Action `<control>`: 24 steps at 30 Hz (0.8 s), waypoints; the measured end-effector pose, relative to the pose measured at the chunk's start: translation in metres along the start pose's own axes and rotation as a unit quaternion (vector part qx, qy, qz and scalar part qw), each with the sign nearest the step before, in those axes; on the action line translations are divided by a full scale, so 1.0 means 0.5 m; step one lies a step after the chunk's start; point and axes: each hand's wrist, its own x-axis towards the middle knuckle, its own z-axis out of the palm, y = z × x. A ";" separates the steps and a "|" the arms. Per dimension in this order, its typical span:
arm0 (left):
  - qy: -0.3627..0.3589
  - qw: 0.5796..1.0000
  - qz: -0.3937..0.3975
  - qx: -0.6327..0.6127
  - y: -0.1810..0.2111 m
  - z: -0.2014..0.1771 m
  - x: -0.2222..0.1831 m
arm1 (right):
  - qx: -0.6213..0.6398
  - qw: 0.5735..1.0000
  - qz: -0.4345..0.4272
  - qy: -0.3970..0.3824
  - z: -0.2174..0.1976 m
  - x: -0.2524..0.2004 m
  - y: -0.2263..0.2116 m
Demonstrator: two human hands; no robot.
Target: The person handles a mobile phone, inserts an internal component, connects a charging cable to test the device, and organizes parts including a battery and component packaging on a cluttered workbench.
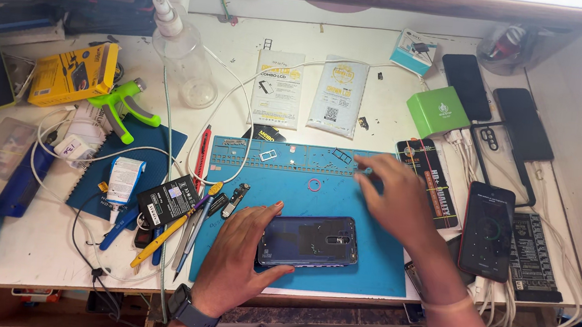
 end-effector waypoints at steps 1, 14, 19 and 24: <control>-0.001 1.000 0.000 0.000 0.000 0.001 0.000 | -0.039 0.999 0.003 0.036 0.008 0.018 0.006; -0.004 1.000 0.000 -0.004 -0.005 0.001 -0.001 | -0.064 0.989 0.120 -0.057 0.037 0.111 0.012; 0.001 1.000 0.008 -0.003 -0.005 0.001 -0.001 | 0.059 0.987 0.137 -0.058 0.001 0.085 -0.004; 0.001 1.000 0.005 -0.002 -0.005 -0.001 -0.002 | 0.156 0.967 0.118 -0.165 -0.014 -0.019 -0.057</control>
